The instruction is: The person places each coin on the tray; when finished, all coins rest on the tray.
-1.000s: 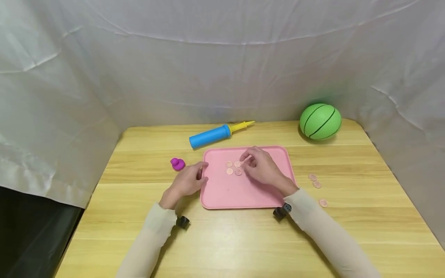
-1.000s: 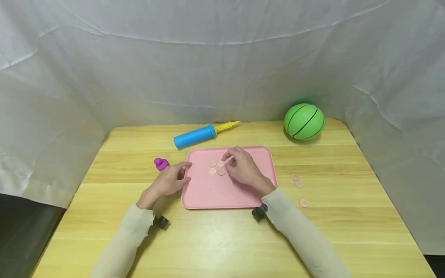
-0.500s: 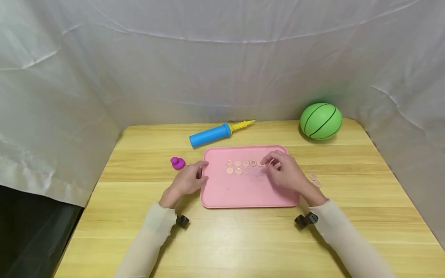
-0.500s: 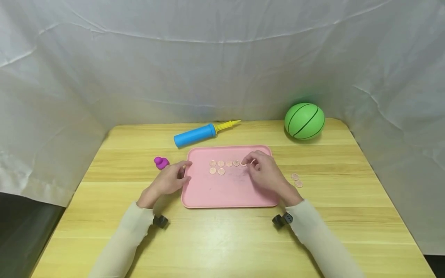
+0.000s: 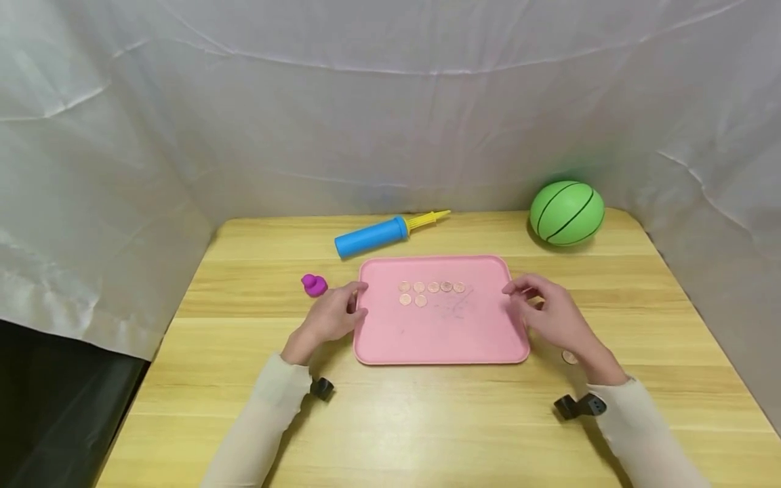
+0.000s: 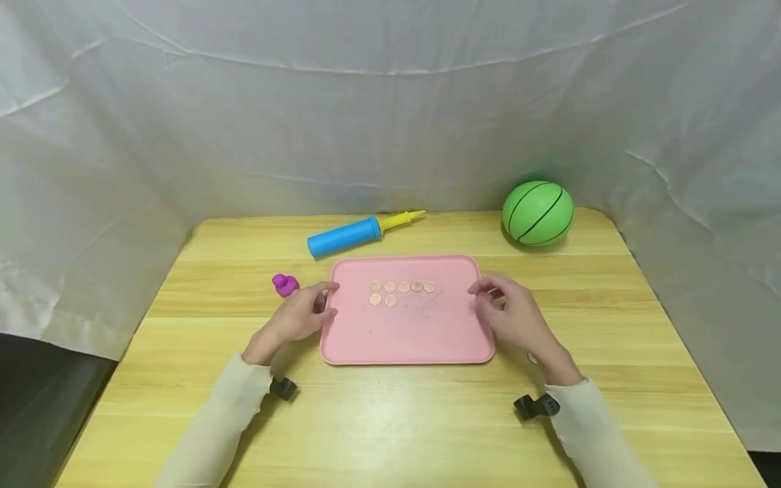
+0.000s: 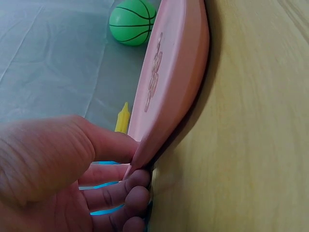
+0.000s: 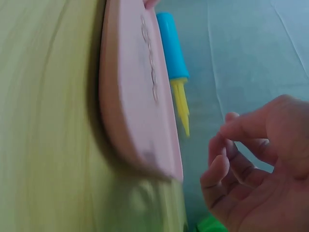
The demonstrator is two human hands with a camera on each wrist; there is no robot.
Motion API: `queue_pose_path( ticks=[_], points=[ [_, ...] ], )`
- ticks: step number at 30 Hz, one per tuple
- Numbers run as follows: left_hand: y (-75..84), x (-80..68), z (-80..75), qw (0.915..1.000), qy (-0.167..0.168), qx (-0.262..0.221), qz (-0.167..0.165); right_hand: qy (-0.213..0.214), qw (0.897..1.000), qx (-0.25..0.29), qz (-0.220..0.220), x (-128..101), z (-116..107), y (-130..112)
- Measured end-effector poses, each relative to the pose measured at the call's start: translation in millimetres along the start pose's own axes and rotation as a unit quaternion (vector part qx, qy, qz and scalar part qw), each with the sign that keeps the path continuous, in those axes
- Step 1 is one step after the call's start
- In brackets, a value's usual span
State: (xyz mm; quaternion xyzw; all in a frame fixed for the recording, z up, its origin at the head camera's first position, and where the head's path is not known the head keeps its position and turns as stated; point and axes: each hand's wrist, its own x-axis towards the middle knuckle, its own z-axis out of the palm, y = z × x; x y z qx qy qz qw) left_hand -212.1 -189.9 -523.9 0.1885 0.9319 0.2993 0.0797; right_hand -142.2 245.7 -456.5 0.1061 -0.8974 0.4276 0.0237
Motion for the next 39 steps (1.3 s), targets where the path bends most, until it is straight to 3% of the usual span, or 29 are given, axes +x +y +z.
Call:
queue_pose_path(
  ticks=[8,17,27,32,39],
  points=[
    [-11.7,5.1,6.8,0.9999,0.005,0.011,-0.005,0.014,0.998,-0.048,0.025,-19,-28,31],
    [-2.1,1.2,0.6,1.0,0.001,-0.003,-0.003,-0.003,0.994,-0.102,0.05,-32,-40,51],
    [-3.0,-0.1,1.3,1.0,0.002,-0.009,-0.004,-0.033,0.987,-0.119,0.101,-33,-41,51],
    [-3.9,0.1,1.2,1.0,0.0,-0.005,-0.003,-0.074,0.979,-0.129,0.142,-28,-44,44],
    [-7.6,2.8,4.4,0.9999,0.008,0.014,-0.002,-0.094,0.966,-0.166,0.174,-19,-49,34]
  ],
)
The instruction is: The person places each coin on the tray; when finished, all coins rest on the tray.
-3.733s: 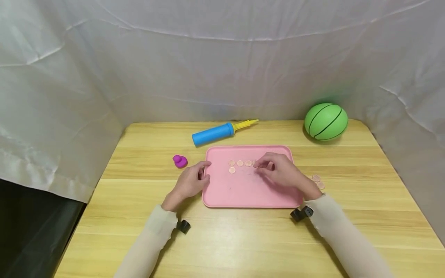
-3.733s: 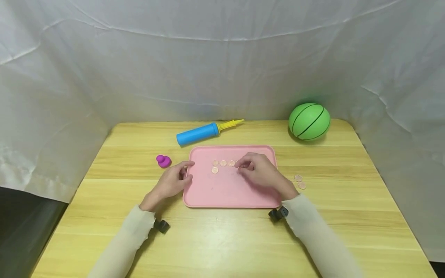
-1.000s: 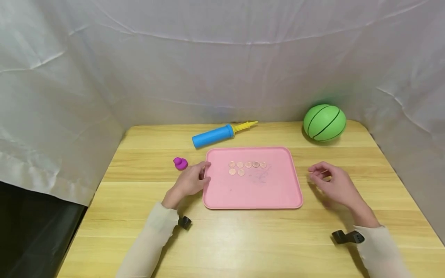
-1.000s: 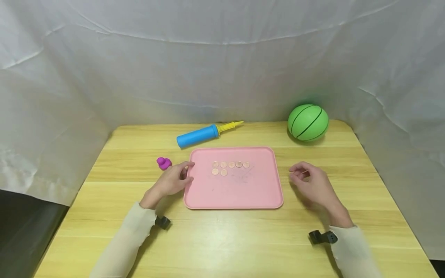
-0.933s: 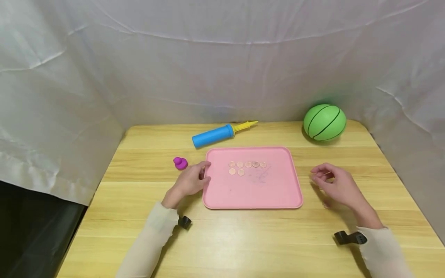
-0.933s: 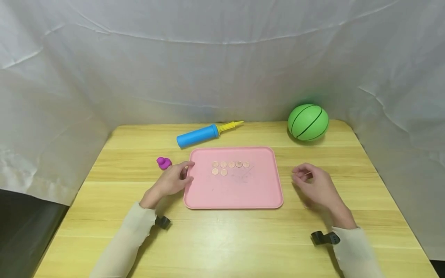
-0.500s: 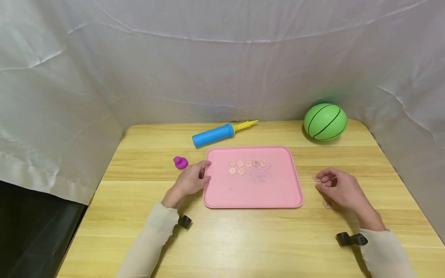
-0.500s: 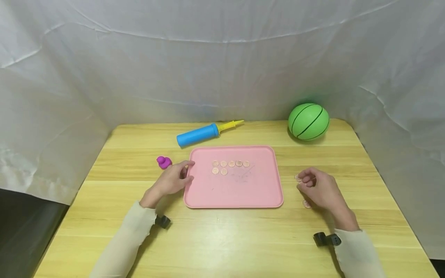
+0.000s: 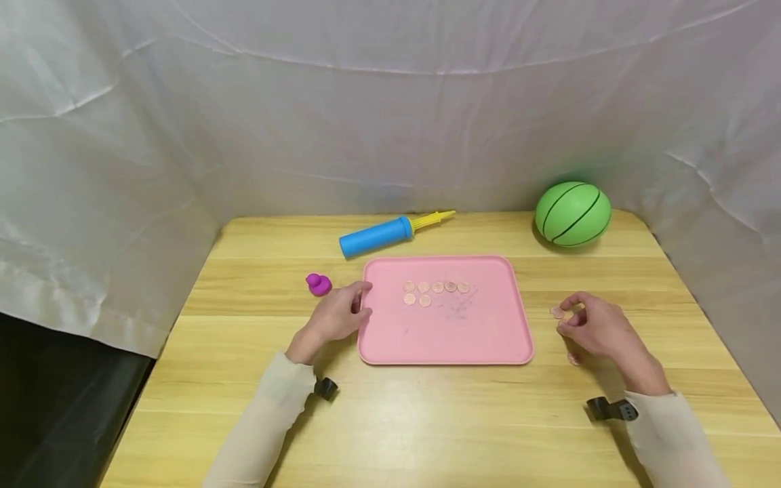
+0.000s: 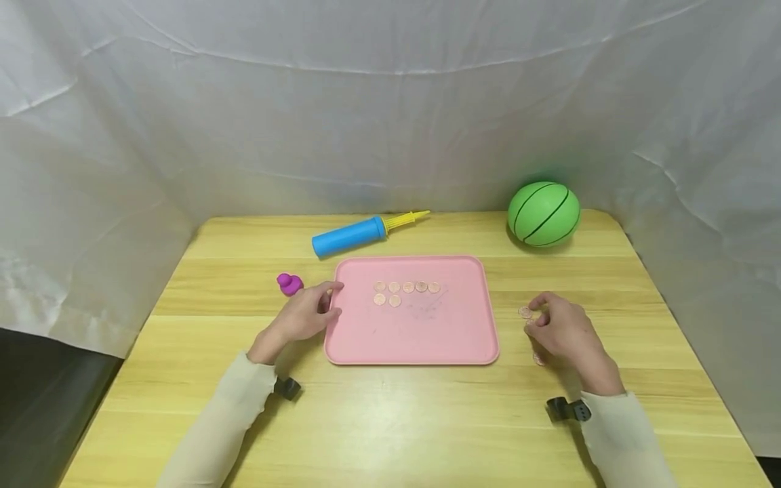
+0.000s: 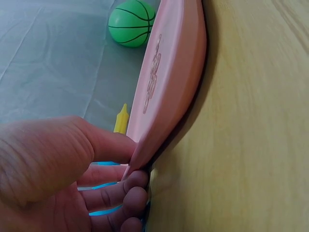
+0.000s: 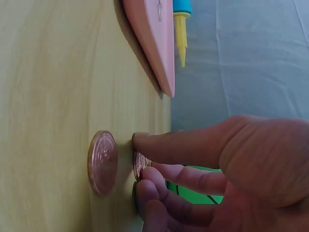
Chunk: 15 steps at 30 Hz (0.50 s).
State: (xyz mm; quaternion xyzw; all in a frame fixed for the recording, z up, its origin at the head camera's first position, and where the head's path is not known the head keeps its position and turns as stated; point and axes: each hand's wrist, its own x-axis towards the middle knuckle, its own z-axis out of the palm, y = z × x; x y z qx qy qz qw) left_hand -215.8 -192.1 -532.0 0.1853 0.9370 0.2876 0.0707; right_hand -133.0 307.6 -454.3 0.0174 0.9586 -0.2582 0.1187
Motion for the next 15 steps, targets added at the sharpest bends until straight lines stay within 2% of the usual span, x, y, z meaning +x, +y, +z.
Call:
queue_pose_path(
  ticks=[6,9,13,15],
  points=[
    [4.6,-3.1,-3.6,0.9999,0.001,-0.014,0.001,-0.003,1.0,0.002,0.008,0,-2,3],
    [14.8,-7.5,-11.1,0.9997,-0.002,-0.024,0.01,0.0,1.0,0.005,0.01,0,-3,5],
    [37.7,-16.4,-26.1,0.9993,-0.01,-0.035,-0.003,-0.001,1.0,0.011,0.002,2,-2,6],
    [37.0,-16.2,-24.5,0.9994,-0.006,-0.034,0.001,-0.002,1.0,0.013,-0.003,2,-1,7]
  ],
)
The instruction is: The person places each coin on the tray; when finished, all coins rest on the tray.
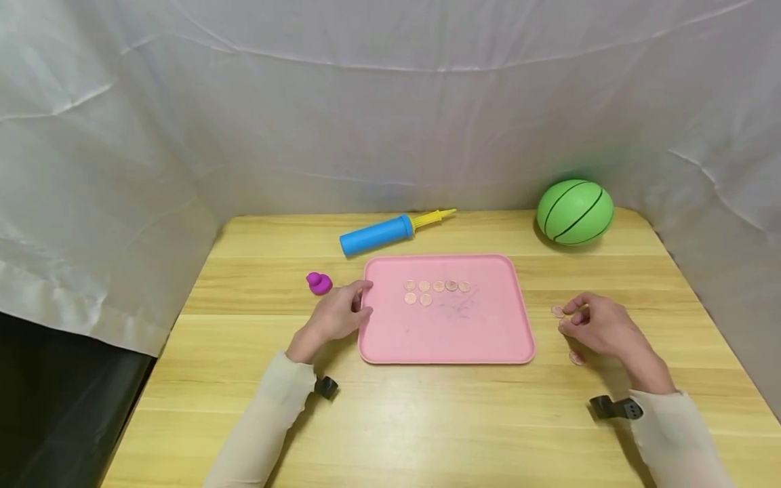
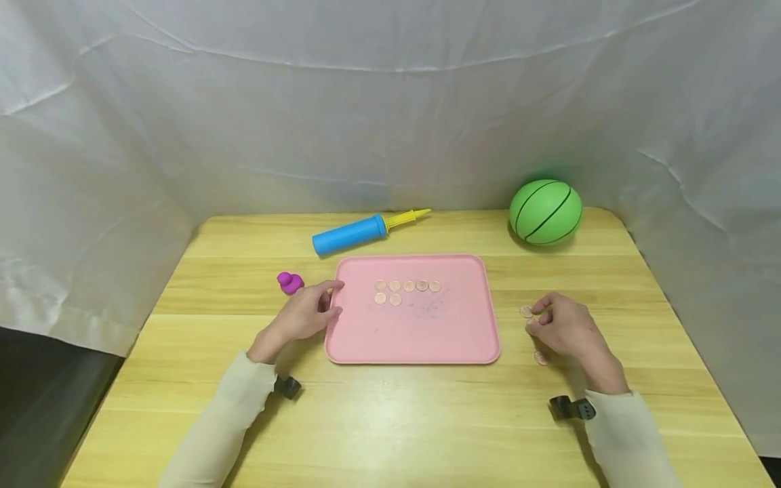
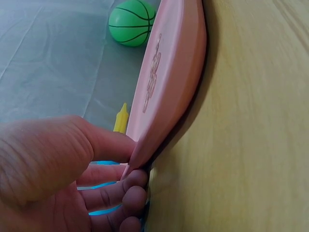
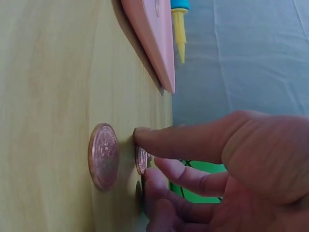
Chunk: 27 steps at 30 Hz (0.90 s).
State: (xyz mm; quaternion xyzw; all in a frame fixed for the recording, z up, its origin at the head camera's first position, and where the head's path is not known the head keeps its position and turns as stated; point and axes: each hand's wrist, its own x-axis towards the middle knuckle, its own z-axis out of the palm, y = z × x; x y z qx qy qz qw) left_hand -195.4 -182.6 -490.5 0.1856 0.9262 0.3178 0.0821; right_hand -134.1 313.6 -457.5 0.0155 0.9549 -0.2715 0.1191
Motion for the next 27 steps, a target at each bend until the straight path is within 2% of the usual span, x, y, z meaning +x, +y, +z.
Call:
queue_pose_path(
  ticks=[3,5,9,10,12,16,17,23,27],
  points=[
    [0.4,0.4,-1.5,1.0,-0.004,0.002,-0.004,-0.003,1.0,0.007,-0.004,1,2,-1],
    [-14.9,5.9,6.4,1.0,-0.001,0.008,0.005,-0.008,1.0,0.019,-0.007,1,3,-2],
    [-31.9,13.4,16.1,0.9999,-0.002,0.016,-0.006,-0.026,0.998,0.051,-0.03,2,7,-2],
    [-31.3,12.3,16.1,0.9998,0.002,0.022,0.003,-0.028,0.997,0.055,-0.038,3,8,-2],
    [-30.1,12.6,15.3,0.9998,0.0,0.02,-0.002,-0.026,0.997,0.052,-0.051,3,8,-2],
    [-30.7,14.0,15.9,0.9997,0.001,0.024,-0.003,0.004,0.998,0.036,-0.051,2,7,-1],
    [-37.5,17.7,20.0,0.9997,0.001,0.021,-0.01,0.016,0.998,0.038,-0.048,2,8,-2],
    [-36.8,16.7,20.5,0.9998,0.003,0.018,-0.005,0.085,0.991,0.102,-0.027,2,10,-12],
    [-34.7,14.2,18.3,0.9999,0.002,0.012,-0.003,0.089,0.985,0.139,-0.041,8,10,-28]
  ],
)
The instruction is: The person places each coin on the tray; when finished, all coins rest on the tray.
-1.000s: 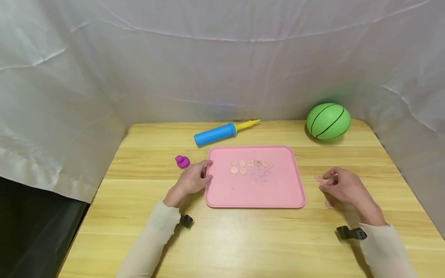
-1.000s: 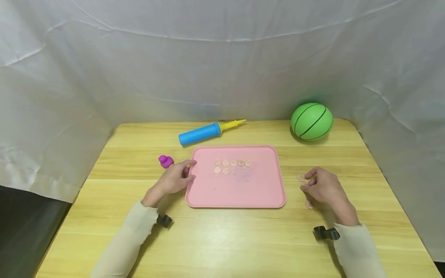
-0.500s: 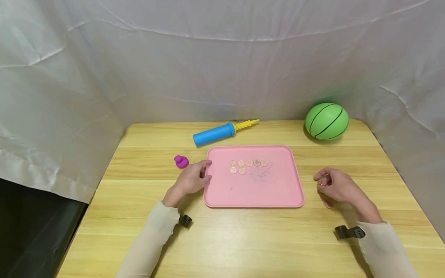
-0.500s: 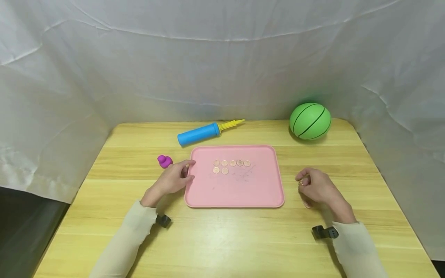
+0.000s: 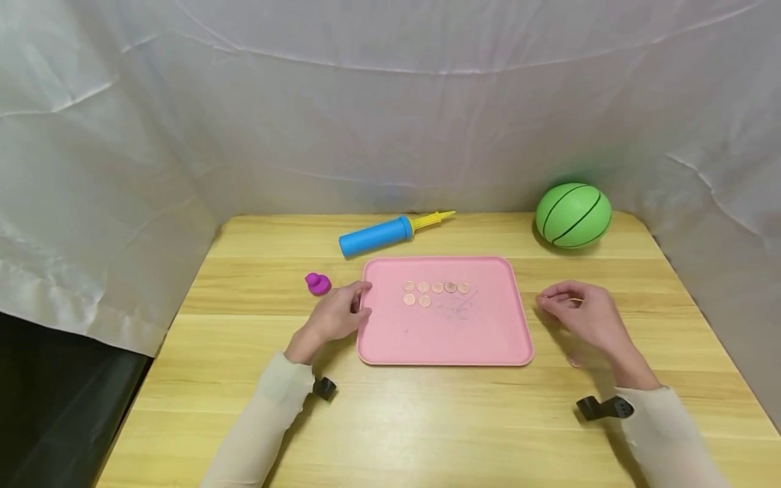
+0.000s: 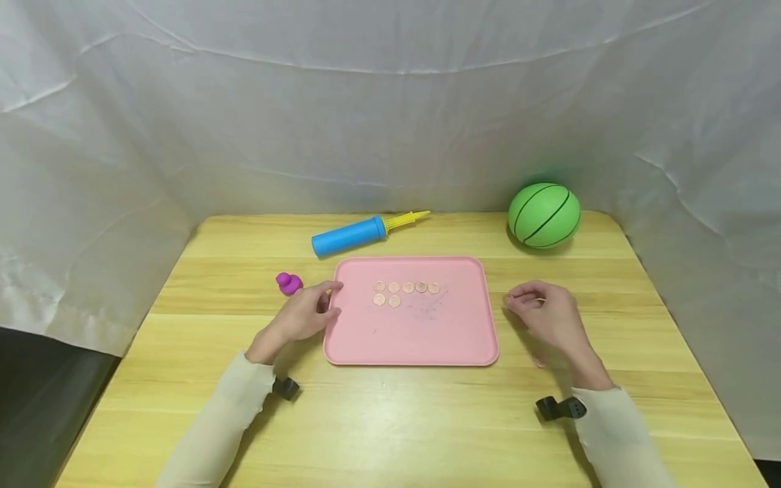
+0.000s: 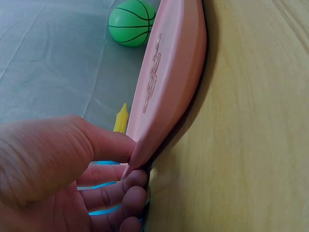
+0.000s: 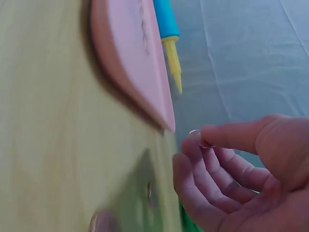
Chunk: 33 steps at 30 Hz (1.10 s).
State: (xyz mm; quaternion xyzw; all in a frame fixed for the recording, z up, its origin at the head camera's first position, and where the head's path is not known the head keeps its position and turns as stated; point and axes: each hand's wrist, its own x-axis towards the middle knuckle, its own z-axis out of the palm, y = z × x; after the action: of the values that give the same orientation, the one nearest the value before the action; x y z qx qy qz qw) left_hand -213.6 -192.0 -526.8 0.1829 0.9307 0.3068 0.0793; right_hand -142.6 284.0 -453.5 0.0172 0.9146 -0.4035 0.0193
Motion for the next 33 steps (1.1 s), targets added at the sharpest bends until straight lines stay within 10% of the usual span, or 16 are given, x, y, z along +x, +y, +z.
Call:
queue_pose_path(
  ticks=[19,33],
  points=[
    [27.1,-15.3,-18.5,0.9998,0.004,-0.015,0.008,-0.11,0.993,0.037,-0.027,42,72,-67],
    [-2.8,1.3,2.1,0.9999,0.007,0.009,0.001,-0.118,0.991,0.0,-0.057,57,110,-84]
  ],
)
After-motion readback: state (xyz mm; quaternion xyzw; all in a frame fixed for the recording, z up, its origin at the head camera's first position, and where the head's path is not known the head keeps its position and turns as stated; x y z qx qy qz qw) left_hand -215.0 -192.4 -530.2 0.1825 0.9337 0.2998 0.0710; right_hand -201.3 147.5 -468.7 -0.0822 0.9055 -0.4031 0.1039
